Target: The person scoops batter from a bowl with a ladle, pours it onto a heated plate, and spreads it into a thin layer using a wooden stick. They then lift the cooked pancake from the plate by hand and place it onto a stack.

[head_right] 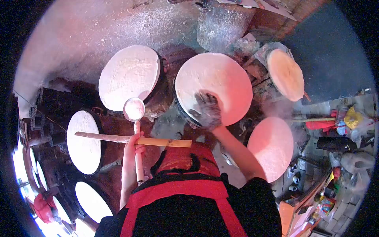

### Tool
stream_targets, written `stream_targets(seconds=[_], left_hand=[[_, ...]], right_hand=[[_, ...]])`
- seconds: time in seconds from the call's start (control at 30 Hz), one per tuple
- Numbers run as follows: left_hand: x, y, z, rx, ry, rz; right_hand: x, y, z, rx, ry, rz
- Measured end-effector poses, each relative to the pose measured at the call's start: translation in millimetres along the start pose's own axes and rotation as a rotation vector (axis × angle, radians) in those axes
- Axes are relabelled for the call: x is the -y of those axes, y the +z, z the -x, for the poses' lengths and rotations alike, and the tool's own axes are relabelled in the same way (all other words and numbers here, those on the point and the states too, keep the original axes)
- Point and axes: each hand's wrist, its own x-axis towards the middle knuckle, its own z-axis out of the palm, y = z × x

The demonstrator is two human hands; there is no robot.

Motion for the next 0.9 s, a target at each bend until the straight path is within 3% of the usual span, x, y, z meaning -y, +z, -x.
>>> stream_targets(seconds=[0.07, 0.23, 0.37, 0.47, 0.5, 0.57, 0.67, 0.73, 0.8, 0.87, 0.9], left_hand=[[-6.7, 4.4, -0.2, 0.018, -0.013, -0.001], [-22.9, 17.2, -4.8, -0.031, -0.014, -0.025], [-29.9, 12.2, -9.2, 0.045, 0.010, -0.027], [-38.6, 4.3, -28.5, 0.037, 0.005, -0.006], [-34.9, 11.1, -19.4, 0.027, 0.003, -0.002], [-35.7, 10.6, -25.8, 0.039, 0.005, -0.004], [-40.0, 12.8, -30.5, 0.077, 0.033, -0.051], [-43.9, 11.6, -33.8, 0.116, 0.010, -0.079], [-44.1, 13.2, -40.3, 0.147, -0.007, -0.078], [-41.7, 24.0, -40.2, 0.085, 0.013, -0.120], [-39.6, 26.3, -42.5, 0.084, 0.015, -0.113]], right_hand=[[25.2, 22.4, -32.8, -0.066, 0.036, 0.016], [67.3, 51.9, -96.9, -0.166, 0.362, 0.113], [49.1, 80.8, -97.6, -0.362, 0.312, 0.041], [51.2, 82.0, -98.9, -0.322, 0.306, -0.090], [49.6, 70.5, -92.3, -0.361, 0.253, 0.007], [32.7, 89.9, -100.4, -0.380, 0.268, -0.550], [37.8, 49.8, -103.9, -0.420, 0.292, -0.102], [44.6, 0.2, -108.0, -0.059, 0.622, -0.096], [-25.5, 22.2, -104.0, -0.415, 0.354, 0.067], [-42.7, -63.2, -104.6, -0.415, 0.300, 0.153], [-104.5, -77.0, -108.1, -0.330, 0.207, 0.886]])
